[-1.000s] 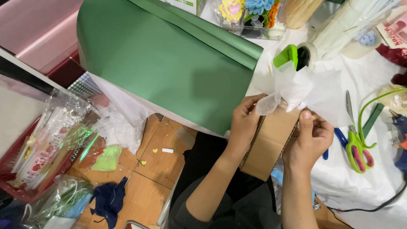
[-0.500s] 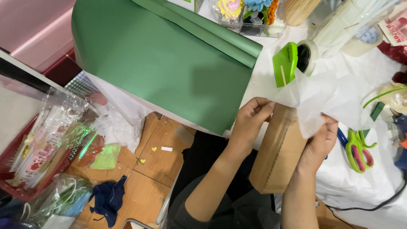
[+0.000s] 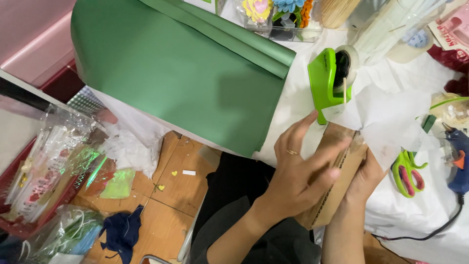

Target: The person places tissue paper into a small cardboard box and then cuts a large sheet of green wrapping paper using a utility knife. They fold the paper and wrap it around the box, securing it with tape.

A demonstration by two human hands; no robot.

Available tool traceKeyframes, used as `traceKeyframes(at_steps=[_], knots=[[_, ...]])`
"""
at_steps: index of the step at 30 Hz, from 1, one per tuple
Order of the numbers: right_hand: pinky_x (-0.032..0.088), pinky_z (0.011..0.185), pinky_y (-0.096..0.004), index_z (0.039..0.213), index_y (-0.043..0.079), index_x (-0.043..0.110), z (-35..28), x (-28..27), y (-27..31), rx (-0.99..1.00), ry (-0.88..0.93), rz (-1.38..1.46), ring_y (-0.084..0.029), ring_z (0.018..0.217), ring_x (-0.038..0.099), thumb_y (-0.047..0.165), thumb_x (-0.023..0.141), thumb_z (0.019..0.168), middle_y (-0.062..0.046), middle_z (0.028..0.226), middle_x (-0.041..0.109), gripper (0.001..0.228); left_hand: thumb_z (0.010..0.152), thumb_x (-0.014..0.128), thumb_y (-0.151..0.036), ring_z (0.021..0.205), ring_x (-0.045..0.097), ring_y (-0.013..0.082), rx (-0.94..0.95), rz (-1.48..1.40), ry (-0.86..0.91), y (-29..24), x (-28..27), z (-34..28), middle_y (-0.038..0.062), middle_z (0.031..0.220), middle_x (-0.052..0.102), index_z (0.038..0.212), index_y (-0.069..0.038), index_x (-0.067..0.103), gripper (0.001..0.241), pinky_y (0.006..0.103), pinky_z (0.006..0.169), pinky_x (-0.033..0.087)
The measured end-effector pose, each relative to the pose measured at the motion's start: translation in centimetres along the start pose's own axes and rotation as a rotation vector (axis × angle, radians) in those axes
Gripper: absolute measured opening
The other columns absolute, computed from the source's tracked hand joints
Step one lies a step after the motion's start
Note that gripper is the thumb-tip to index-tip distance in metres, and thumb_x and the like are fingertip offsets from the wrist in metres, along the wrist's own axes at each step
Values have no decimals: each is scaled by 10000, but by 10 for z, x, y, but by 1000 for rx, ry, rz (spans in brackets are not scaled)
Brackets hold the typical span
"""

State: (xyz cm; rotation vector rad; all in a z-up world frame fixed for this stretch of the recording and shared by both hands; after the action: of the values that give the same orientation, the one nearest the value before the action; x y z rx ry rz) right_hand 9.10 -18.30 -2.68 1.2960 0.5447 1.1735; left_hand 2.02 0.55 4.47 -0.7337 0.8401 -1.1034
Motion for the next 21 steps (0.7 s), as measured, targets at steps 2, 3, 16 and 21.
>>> traceKeyframes(at_steps=[2,3,16,21], knots=[[494,999,-226,1138,159,563,-2,-2,-1,-9,-11,-4,-69,1043,590,229,694,984,29,1131,622,214,1117,320,-504,1643,274,450,10,182,152,5,12,-7,305,1793,170,1532,-348,482,472,577,1346,176],[492,992,-225,1116,163,559,-5,-5,-2,-18,-22,-8,-66,1030,586,232,695,989,33,1114,618,198,1115,236,-535,1641,171,477,-41,155,171,14,13,-7,298,1778,85,1580,-318,382,533,625,1297,126],[508,995,-255,1001,142,492,-19,16,5,-130,-104,-156,-97,991,597,211,680,1054,-5,1008,590,207,1028,458,-237,1411,474,474,-39,216,11,0,1,-3,310,1586,393,1491,21,395,534,539,1141,398],[533,940,-271,1007,112,517,-30,28,11,-148,-135,-228,-115,973,621,253,730,1022,-21,985,608,255,892,552,-67,1373,468,464,53,341,74,-6,8,-6,300,1523,439,1528,47,327,684,531,1107,428]])
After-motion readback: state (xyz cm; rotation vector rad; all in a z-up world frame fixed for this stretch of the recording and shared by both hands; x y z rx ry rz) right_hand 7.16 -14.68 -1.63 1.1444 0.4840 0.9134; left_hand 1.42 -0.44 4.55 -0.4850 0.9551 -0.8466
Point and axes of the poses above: each hand's wrist, its own z-axis towards the middle knuckle, its own x-axis out of the palm, y = z × x, the point moved 6 cm from there along z, towards the middle knuckle
